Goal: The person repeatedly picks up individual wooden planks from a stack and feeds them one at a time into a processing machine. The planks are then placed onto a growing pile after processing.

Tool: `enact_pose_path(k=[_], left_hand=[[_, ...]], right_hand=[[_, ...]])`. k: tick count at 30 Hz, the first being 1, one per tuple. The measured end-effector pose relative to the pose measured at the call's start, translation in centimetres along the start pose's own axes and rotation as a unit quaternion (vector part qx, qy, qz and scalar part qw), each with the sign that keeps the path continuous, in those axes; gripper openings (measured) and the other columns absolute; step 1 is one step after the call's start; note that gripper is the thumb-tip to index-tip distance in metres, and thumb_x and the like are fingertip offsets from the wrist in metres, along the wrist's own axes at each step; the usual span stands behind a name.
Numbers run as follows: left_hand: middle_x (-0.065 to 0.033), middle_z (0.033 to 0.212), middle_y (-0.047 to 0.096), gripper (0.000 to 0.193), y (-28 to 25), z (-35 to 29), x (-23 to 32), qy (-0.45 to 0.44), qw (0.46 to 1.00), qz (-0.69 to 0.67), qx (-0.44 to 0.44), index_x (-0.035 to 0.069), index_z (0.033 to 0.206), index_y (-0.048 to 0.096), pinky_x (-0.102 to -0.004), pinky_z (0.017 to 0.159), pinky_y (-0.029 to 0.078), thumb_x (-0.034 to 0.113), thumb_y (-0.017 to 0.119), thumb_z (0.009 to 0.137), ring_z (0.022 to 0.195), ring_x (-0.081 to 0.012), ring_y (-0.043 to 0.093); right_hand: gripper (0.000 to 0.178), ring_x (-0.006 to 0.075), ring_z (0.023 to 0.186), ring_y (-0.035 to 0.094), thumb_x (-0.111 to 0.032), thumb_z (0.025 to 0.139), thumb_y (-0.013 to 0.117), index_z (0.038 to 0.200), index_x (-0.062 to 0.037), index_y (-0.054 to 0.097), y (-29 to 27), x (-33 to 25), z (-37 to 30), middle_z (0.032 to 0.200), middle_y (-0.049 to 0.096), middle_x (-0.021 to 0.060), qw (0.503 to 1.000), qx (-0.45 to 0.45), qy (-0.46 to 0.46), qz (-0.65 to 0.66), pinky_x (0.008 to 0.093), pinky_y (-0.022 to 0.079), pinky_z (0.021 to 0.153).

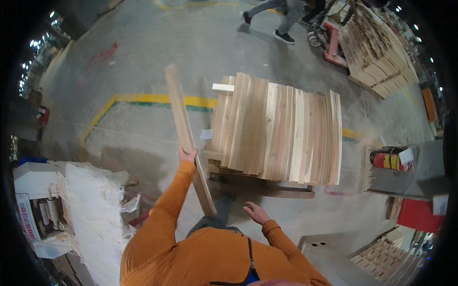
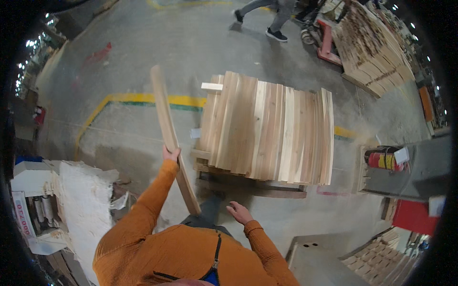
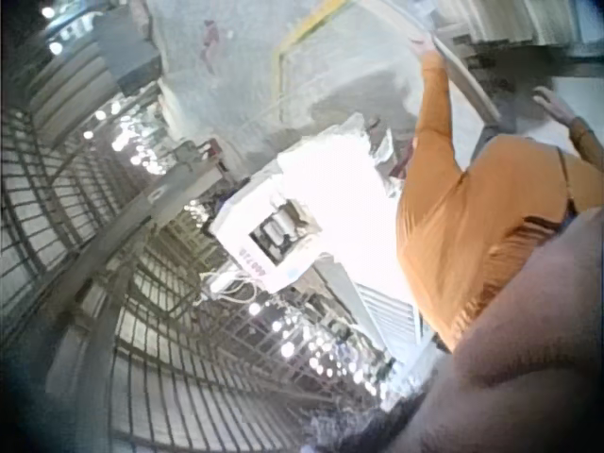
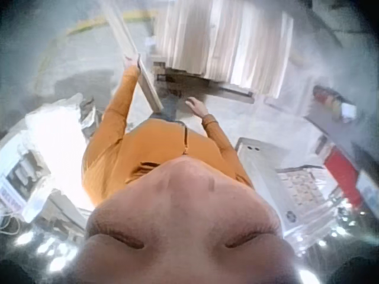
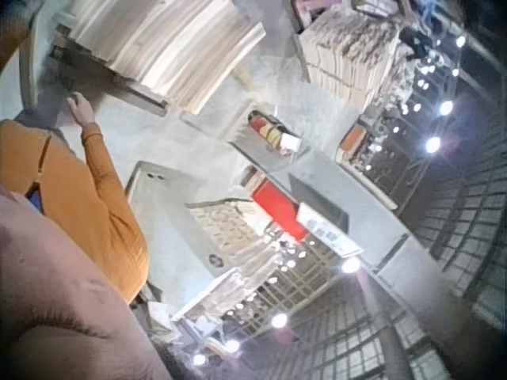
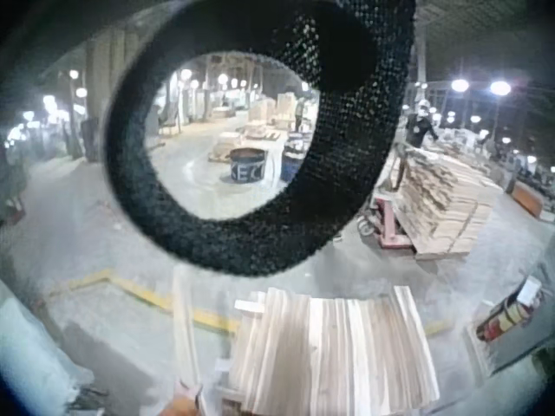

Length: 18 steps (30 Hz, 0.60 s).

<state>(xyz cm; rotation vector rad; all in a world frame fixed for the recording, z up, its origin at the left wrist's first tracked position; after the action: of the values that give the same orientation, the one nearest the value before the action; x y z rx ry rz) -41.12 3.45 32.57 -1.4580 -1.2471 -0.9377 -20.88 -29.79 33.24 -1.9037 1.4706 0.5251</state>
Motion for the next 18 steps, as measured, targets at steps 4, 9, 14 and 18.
enact_pose_path(k=[4,9,14,18], left_hand=[[-0.0125,0.097,0.057,0.054,7.0,7.4,-4.2,-0.029,0.984,0.176,-0.026,0.003,0.110,0.045,-0.0334,0.080,0.044,0.015,0.069,0.063,0.090,-0.0221,0.055],[-0.0164,0.102,0.058,0.063,15.0,15.0,-9.3,-0.018,0.968,0.234,-0.093,0.009,0.117,0.042,-0.0372,0.082,0.045,0.021,0.070,0.061,0.095,-0.0300,0.056],[-0.0179,0.106,0.058,0.074,21.0,21.2,-16.9,-0.080,0.955,0.256,-0.124,0.007,0.121,0.039,-0.0387,0.083,0.045,0.028,0.075,0.060,0.099,-0.0325,0.056],[-0.0216,0.112,0.054,0.086,25.0,24.8,-21.5,-0.027,0.964,0.242,-0.102,0.007,0.129,0.033,-0.0394,0.087,0.042,0.042,0.074,0.063,0.104,-0.0356,0.052]], right_hand=[[0.047,0.0210,0.089,0.058,-0.037,0.088,0.047,0.118,-0.0006,0.046,-2.9,5.4,1.2,0.100,0.059,0.0137,0.975,0.086,0.130,0.158,0.0341,0.048,0.076],[0.042,0.0161,0.072,0.057,-0.037,0.091,0.041,0.115,-0.0024,0.048,-1.4,9.6,-0.7,0.089,0.060,0.0095,0.930,0.141,0.237,0.243,0.0274,0.045,0.060],[0.043,0.0142,0.071,0.057,-0.039,0.092,0.039,0.116,-0.0043,0.047,3.2,10.7,-1.7,0.090,0.060,0.0087,0.885,0.071,0.329,0.322,0.0277,0.044,0.061],[0.043,0.0149,0.078,0.056,-0.037,0.092,0.040,0.119,-0.0049,0.045,4.8,10.5,-1.1,0.095,0.059,0.0096,0.860,0.039,0.355,0.366,0.0280,0.044,0.068]])
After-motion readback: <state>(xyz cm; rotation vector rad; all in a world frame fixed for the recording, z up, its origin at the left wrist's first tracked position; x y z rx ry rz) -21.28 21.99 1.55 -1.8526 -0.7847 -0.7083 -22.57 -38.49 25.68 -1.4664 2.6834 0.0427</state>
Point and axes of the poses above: each hand's wrist, its own z-axis towards the middle knuckle, its own y-axis out of the palm, x = y × z, the point moved 5 cm from there along z, towards the middle knuckle
